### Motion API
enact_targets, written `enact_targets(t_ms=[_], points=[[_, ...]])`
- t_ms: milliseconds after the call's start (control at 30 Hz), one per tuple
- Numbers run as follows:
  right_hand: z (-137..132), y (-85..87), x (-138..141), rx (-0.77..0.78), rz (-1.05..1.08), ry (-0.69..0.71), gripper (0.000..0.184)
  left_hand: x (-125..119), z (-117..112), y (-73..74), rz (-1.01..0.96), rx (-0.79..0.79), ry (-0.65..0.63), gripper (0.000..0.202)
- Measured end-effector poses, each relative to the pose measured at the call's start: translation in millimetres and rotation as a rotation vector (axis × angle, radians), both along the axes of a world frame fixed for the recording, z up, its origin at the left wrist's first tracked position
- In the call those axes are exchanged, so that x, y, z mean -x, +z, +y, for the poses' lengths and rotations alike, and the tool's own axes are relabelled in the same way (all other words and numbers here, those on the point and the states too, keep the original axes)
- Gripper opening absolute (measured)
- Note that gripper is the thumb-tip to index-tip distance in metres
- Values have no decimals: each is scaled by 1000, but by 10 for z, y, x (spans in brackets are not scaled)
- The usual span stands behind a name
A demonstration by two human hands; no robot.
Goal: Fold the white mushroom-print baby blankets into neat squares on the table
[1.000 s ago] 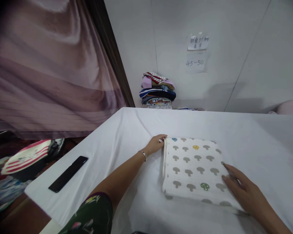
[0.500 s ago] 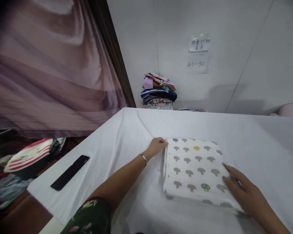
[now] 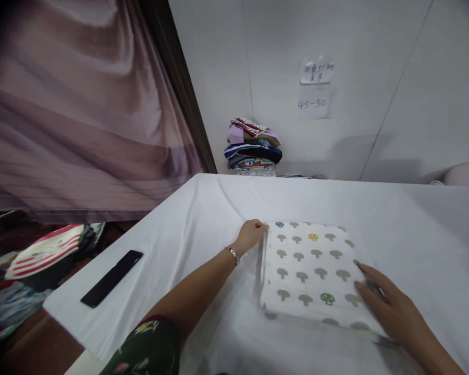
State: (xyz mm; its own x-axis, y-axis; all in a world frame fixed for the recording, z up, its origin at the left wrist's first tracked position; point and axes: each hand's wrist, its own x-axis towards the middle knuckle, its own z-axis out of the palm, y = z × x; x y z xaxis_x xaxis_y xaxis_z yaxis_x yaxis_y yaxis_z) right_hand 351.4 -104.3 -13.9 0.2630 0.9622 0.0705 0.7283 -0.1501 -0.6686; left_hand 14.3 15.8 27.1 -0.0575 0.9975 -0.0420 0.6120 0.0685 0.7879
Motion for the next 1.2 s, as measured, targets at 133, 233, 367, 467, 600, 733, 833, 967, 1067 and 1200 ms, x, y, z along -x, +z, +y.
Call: enact_targets(t_ms=[133, 233, 367, 467, 600, 733, 833, 967, 1067, 1200], points=[[6, 7, -2, 115, 77, 24, 67, -1, 17, -3, 47, 47, -2, 30], [11, 10, -5, 130, 90, 21, 67, -14, 43, -26, 66, 87, -5, 34], [12, -4, -20, 98, 83, 34, 63, -52, 74, -39, 26, 119, -9, 34], [10, -11, -24, 105, 73, 33, 63, -64, 96, -26, -97, 121, 1, 28], [4, -2, -2, 99, 93, 42, 65, -36, 108, -29, -223, 110, 60, 22], [0, 12, 16, 91, 93, 61, 64, -7, 89, -74, -302, 180, 86, 21], [-1, 21, 16, 108, 78, 54, 64, -8, 94, -107, -298, 189, 80, 21], [-10, 24, 16, 100, 69, 63, 62, -15, 135, -163, -263, 150, 86, 19], [-19, 27, 19, 91, 55, 66, 61, -8, 144, -201, -222, 145, 77, 20], [-16, 23, 12, 82, 41, 57, 59, 28, 85, -159, -157, 128, 53, 28]])
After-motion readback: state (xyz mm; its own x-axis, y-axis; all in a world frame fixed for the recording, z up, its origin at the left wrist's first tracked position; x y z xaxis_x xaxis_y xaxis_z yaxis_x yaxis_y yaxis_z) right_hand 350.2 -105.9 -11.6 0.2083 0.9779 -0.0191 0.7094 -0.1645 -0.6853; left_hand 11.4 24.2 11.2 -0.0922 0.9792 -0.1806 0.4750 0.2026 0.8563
